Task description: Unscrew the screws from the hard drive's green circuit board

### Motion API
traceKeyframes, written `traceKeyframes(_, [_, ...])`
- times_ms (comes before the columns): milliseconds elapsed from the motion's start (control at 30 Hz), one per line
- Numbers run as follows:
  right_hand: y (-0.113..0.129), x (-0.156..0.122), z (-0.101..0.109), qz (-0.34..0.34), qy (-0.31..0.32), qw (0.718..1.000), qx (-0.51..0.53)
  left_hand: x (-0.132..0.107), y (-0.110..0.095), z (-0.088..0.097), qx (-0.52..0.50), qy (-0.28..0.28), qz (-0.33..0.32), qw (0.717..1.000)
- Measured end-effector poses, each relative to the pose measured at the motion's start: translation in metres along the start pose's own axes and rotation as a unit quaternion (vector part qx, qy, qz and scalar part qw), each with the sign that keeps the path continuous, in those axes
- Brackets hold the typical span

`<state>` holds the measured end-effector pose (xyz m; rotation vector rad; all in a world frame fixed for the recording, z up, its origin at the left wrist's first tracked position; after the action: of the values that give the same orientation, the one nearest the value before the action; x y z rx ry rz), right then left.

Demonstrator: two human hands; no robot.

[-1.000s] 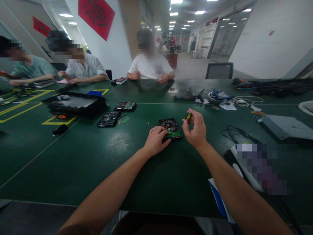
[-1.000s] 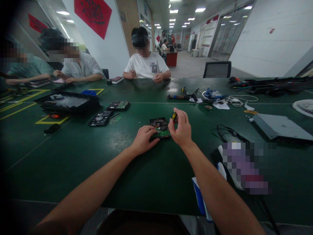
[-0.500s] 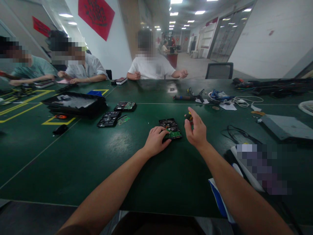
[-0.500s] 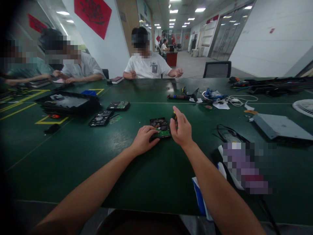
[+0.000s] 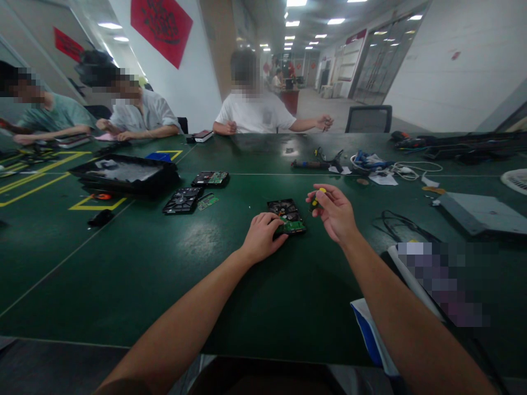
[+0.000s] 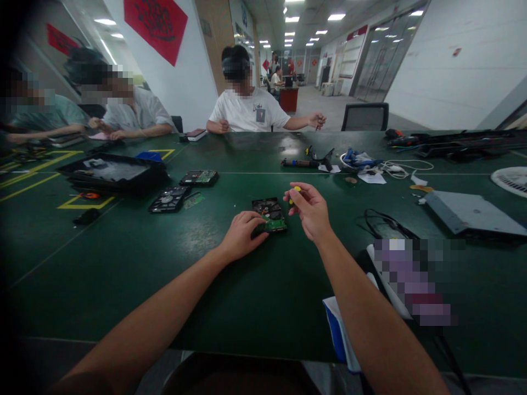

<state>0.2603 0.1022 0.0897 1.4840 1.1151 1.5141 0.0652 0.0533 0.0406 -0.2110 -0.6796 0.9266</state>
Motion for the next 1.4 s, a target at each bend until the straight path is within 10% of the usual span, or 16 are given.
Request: traceKeyframes(1400, [-0.01,-0.004,-0.01,-0.15,0.096,0.967,0.184,0.0,0.001,0.0,0.003,0.004,0.007,1.0])
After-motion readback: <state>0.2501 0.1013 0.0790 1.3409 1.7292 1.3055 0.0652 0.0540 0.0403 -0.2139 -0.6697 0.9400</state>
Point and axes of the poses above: each hand's wrist, its own x-axis towards the middle knuckle, its own z-axis out of the back of the hand, y = z × x, the point moved 7 cm from there along x, towards the middle knuckle, and after that the axes turned 10 degrees about -x, right-handed, at the moved point
